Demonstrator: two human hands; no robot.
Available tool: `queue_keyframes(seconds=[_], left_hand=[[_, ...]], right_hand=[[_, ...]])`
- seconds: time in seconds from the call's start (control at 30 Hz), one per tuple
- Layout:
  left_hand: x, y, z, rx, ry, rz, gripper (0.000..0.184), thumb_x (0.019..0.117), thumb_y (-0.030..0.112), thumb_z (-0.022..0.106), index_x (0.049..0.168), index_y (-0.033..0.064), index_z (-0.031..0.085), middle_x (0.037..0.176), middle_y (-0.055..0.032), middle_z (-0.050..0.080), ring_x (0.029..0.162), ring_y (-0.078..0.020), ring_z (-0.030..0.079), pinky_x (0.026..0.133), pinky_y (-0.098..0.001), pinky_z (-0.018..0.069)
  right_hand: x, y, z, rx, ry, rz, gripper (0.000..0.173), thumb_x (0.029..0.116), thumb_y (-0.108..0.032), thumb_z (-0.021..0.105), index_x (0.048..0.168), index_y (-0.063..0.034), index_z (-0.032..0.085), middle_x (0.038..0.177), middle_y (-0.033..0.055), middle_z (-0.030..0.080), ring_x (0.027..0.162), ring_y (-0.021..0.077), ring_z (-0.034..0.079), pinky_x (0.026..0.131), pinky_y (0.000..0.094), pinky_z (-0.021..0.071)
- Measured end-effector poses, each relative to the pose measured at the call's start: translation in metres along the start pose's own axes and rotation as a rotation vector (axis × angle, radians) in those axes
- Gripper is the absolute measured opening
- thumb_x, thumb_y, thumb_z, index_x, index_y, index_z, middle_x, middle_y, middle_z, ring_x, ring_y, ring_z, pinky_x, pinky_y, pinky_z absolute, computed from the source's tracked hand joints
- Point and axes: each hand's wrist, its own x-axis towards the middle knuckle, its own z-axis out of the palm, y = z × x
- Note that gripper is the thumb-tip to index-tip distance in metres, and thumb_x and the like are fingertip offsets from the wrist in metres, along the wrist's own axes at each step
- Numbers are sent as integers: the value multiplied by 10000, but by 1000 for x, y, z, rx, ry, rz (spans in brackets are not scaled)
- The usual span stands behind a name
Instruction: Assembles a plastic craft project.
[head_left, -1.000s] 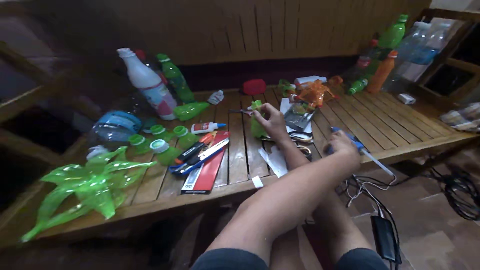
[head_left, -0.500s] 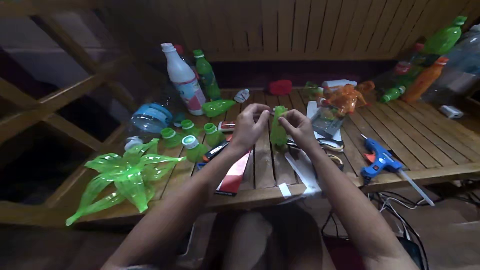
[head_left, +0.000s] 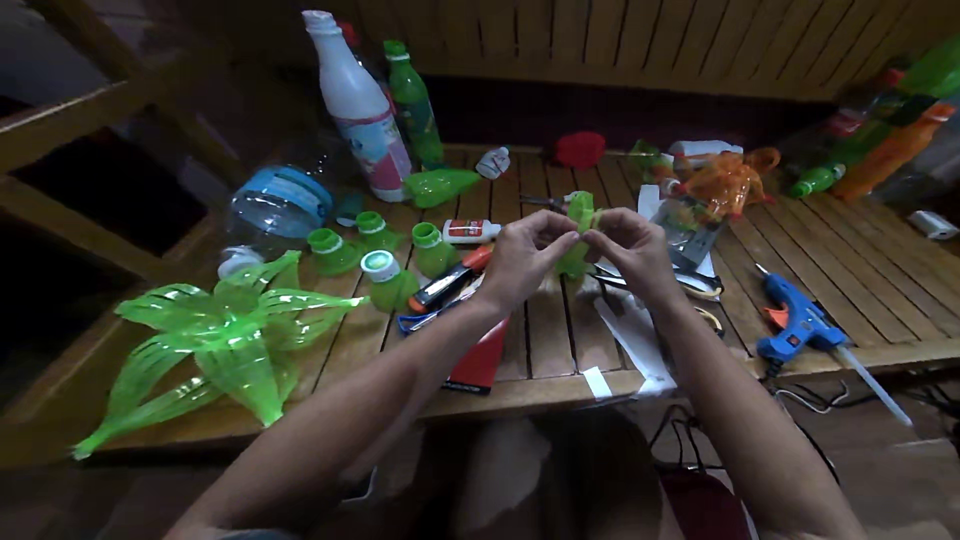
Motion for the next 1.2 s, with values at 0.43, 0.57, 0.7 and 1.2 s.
queue_keyframes(seconds=[0.43, 0.57, 0.7, 1.2], left_hand=[[2, 1, -2, 84, 57, -34, 127, 985, 135, 676, 1046, 25, 700, 914, -18, 717, 748, -8, 665, 704, -178, 565], [2, 0, 1, 105, 61, 15, 131, 972, 132, 694, 1054, 35, 725, 927, -12, 730, 751, 1, 669, 707, -167, 563], [-3, 3, 5, 103, 60, 81, 145, 969, 67, 686, 1087, -13, 714, 979, -69, 724, 814, -28, 676, 744, -178, 560], [-2, 0, 12, 135, 111, 96, 146, 964, 90, 696, 1073, 9, 748, 1006, -70, 710, 838, -41, 681, 763, -175, 571]], right_hand=[[0, -2, -14, -36, -79, -27, 64, 966, -26, 612, 1024, -10, 633, 888, -21, 688, 753, 20, 677, 730, 217, 600], [0, 0, -14, -43, -89, -59, 97, 954, -15, 616, 1047, 5, 633, 930, -19, 685, 780, 9, 670, 741, 207, 594], [-1, -2, -10, -23, -59, -51, 120, 947, 4, 629, 1066, 18, 629, 928, -2, 685, 777, 28, 677, 744, 220, 601], [-1, -3, -6, 10, -6, -23, 81, 946, 25, 649, 1024, 19, 632, 909, 10, 715, 736, 48, 706, 723, 237, 625]])
